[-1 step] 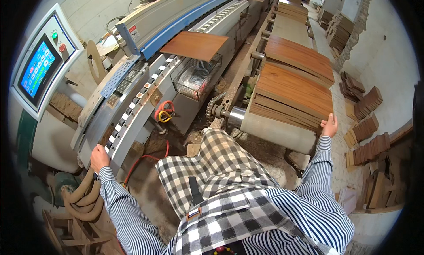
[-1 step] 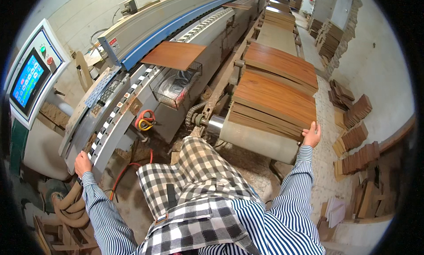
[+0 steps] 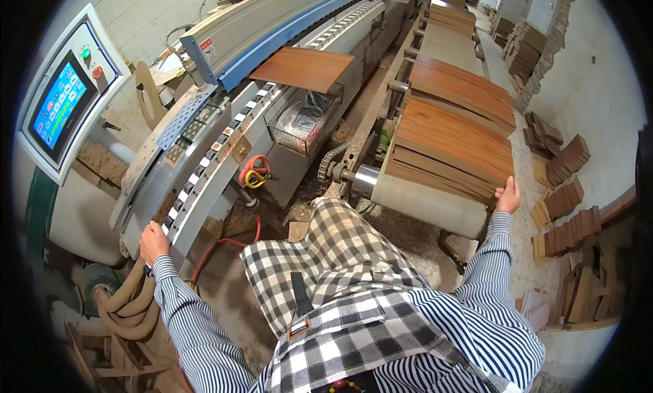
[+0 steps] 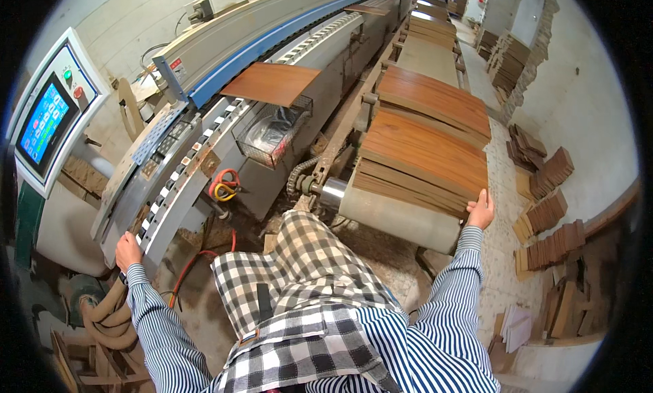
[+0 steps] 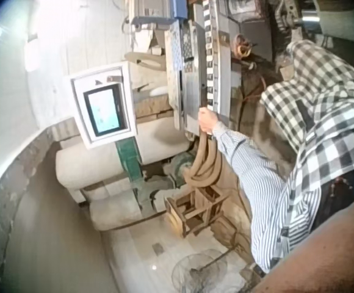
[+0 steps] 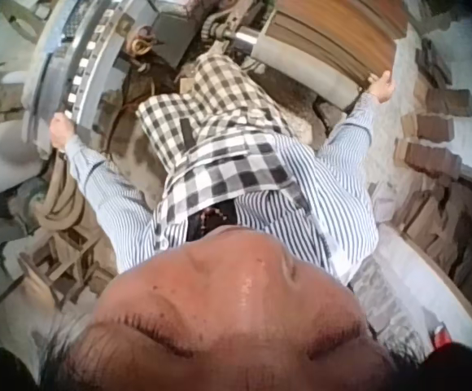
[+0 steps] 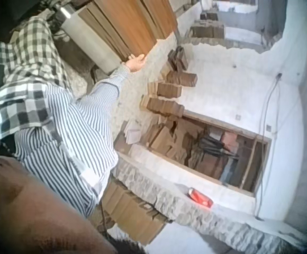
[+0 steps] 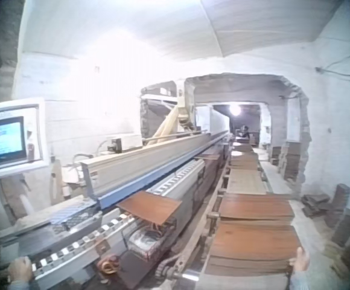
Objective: The person repeatedly feeds rectangular wooden planks into a CNC woodworking machine, guides them through the processing area, and stacks the finished planks on a nearby table. The cycle of loading, processing, and stacking is repeated throughout the clip.
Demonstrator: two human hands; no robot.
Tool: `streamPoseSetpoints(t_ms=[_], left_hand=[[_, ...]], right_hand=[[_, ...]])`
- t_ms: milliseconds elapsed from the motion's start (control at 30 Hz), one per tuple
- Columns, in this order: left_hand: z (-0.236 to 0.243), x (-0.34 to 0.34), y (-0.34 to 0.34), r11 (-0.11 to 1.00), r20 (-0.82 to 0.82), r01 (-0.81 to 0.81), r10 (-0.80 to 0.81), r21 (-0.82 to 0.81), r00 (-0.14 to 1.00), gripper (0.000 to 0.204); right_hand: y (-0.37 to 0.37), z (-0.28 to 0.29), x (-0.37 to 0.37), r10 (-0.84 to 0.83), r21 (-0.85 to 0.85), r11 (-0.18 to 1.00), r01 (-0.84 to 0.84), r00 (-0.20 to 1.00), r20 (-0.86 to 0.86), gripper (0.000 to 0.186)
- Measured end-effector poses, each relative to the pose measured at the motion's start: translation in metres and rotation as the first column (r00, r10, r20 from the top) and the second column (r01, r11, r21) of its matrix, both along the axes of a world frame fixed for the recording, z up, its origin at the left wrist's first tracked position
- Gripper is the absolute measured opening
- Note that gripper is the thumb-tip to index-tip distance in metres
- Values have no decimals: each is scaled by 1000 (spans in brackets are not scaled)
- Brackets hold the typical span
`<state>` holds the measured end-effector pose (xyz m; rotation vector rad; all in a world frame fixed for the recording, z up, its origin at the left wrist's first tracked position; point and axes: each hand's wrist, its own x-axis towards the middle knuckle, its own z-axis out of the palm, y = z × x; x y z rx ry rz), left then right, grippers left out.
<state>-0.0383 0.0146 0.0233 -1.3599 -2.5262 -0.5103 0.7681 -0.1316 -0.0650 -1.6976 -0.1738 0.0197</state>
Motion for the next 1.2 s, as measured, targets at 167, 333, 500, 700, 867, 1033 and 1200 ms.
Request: streamPoseSetpoints(t_ms=[167, 333, 500, 700, 867, 1033, 1200], left_hand=[[3, 6, -1, 1000, 21, 14, -14, 11, 1000, 45], [0, 2, -2, 1000, 8, -17, 17, -8, 1000, 44], [-2, 4, -1, 1000, 16, -26, 26, 7, 1000, 44], [4, 5, 0, 1000, 63, -21, 21, -7, 998, 46], [-1, -1, -2, 1000, 6, -13, 12, 14, 1000, 47], [-8, -9, 1, 1000, 20, -25, 25, 5, 999, 46], [-4, -3, -2, 999, 23, -23, 22, 28, 999, 45]], right_hand=[[-9, -29, 6, -2, 230, 973, -7, 999, 39, 40], [-21, 0, -43, 195, 225, 961, -158, 969, -154, 45], [-21, 9, -39, 212, 223, 960, -170, 961, -178, 41], [-61, -31, -15, 248, 517, 846, -133, 956, -160, 42], [-111, -7, 9, 573, 293, 819, -493, 735, -363, 45], [-63, 20, -21, 503, 333, 863, -380, 701, -506, 41], [-59, 0, -38, 609, 567, 772, -287, 589, -531, 29]])
